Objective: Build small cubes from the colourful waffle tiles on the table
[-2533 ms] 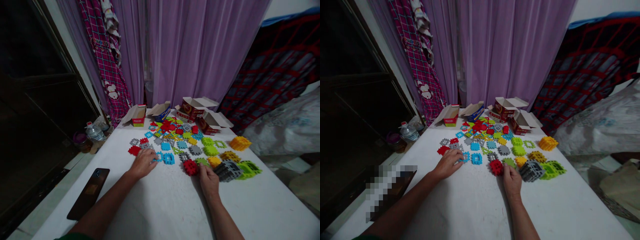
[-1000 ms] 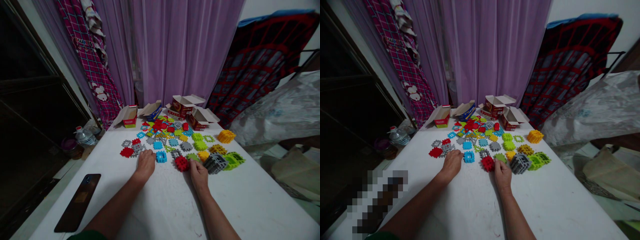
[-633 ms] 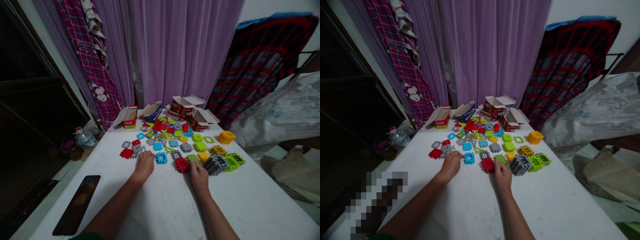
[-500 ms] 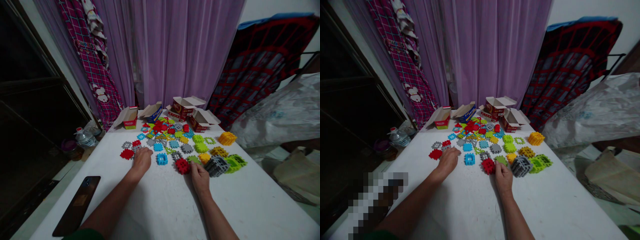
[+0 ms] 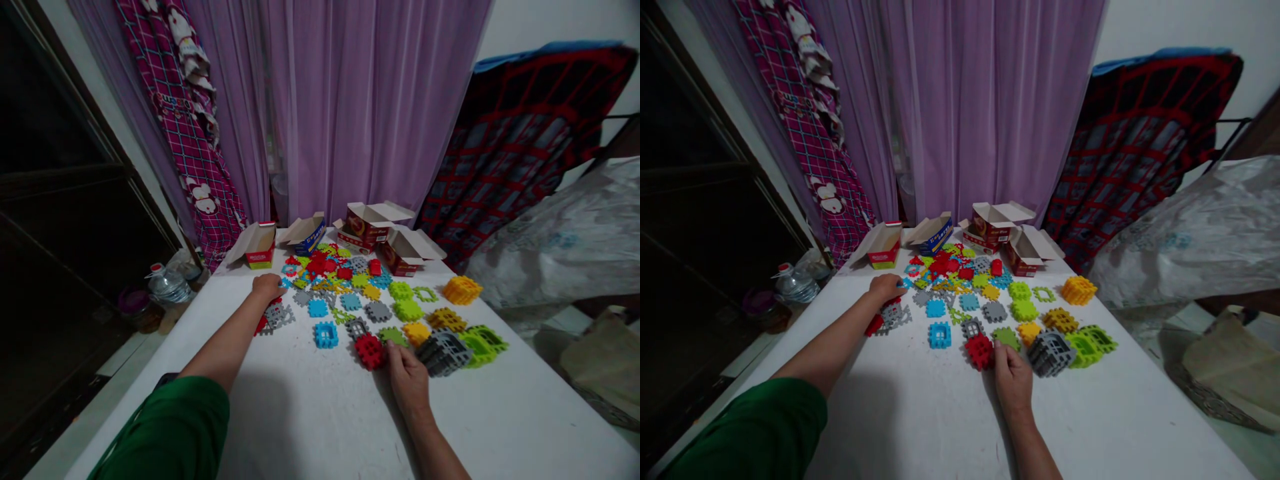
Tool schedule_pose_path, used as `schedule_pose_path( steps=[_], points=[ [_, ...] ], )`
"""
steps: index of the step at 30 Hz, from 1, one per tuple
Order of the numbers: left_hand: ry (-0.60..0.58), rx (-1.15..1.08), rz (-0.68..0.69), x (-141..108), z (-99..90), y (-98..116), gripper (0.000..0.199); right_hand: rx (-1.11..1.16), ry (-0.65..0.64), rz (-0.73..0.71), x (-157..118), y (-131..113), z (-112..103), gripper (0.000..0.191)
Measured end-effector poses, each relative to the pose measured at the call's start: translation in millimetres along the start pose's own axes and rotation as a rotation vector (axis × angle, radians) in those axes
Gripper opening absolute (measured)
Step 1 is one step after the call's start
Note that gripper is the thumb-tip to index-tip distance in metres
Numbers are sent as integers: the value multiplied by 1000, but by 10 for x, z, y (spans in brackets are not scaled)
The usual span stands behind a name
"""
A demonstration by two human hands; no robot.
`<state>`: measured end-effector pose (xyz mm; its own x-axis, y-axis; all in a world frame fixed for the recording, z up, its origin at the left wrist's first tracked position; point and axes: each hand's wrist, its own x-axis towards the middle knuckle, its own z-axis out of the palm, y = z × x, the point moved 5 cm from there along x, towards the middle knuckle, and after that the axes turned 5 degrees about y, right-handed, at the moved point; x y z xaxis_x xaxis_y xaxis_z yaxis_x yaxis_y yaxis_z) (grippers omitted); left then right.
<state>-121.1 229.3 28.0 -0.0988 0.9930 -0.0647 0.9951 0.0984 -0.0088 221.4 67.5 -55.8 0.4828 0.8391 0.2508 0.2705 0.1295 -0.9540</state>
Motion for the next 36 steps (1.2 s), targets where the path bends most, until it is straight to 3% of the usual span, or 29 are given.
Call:
schedule_pose_path(
  steps=[7,14,16,19,23,26,30,36],
  points=[
    [9,-49,-2,56,-69,6,20,-13,3,-15,-4,-39,-1,53],
    [159,-237,-22,-288,-264,-293,33,-8,3,-9,-16,-110,-5,52],
    [137,-465,-50,-456,-162,-329,31,-7,-9,-5,-14,-122,-6,51],
    [-12,-872,-177,-751,165,-300,30,-12,6,-13,-22,-161,-22,50],
    [-117,-1067,-248,-1138,535,-120,24,-29,29,-19,-46,-212,-40,51],
    [-143,-1151,-322,-1342,686,-13,24,-27,22,-20,-54,-221,-36,52],
    [-131,-1024,-320,-1486,688,23,27,-34,17,-11,-51,-210,-37,51],
    [-155,-624,-82,-1617,490,-33,29,-41,5,-2,-48,-197,-40,48]
  ],
)
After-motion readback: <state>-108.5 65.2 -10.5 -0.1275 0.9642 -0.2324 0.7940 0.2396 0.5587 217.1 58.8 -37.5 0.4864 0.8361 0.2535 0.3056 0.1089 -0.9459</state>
